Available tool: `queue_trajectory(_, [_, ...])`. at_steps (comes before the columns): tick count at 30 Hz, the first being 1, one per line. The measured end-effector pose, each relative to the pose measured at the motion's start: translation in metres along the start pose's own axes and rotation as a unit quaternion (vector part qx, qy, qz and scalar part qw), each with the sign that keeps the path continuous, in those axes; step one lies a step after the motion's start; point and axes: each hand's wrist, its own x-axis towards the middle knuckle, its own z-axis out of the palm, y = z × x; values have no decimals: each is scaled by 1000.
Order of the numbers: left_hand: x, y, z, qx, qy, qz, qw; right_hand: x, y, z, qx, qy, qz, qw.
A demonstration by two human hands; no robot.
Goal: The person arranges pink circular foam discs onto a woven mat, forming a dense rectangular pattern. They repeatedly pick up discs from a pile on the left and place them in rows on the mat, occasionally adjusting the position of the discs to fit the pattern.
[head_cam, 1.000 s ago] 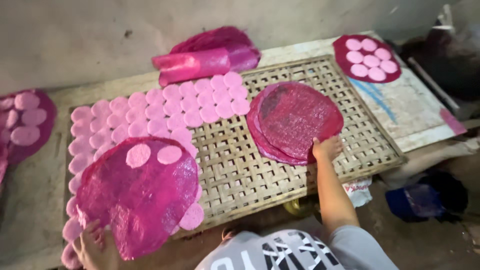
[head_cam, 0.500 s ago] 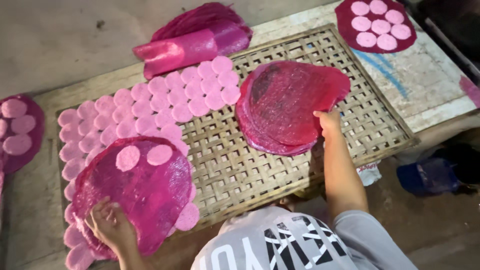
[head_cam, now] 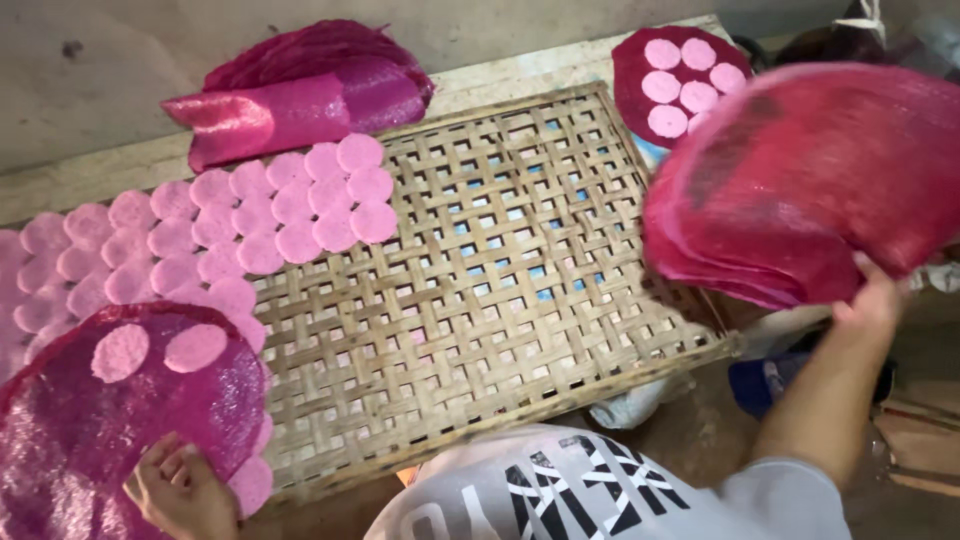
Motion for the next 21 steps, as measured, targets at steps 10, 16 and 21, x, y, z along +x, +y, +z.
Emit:
queue_trajectory(10, [7, 69, 25, 101, -81, -48, 990, -15, 83, -18, -270, 40, -34, 961])
queue_trajectory(16, [44, 31, 4, 87, -112, 2, 990, -40, 95, 60, -466, 66, -124, 874])
queue_trajectory(21, [90, 8, 12, 234, -150, 2, 961, -125, 167, 210, -316, -103, -329, 884])
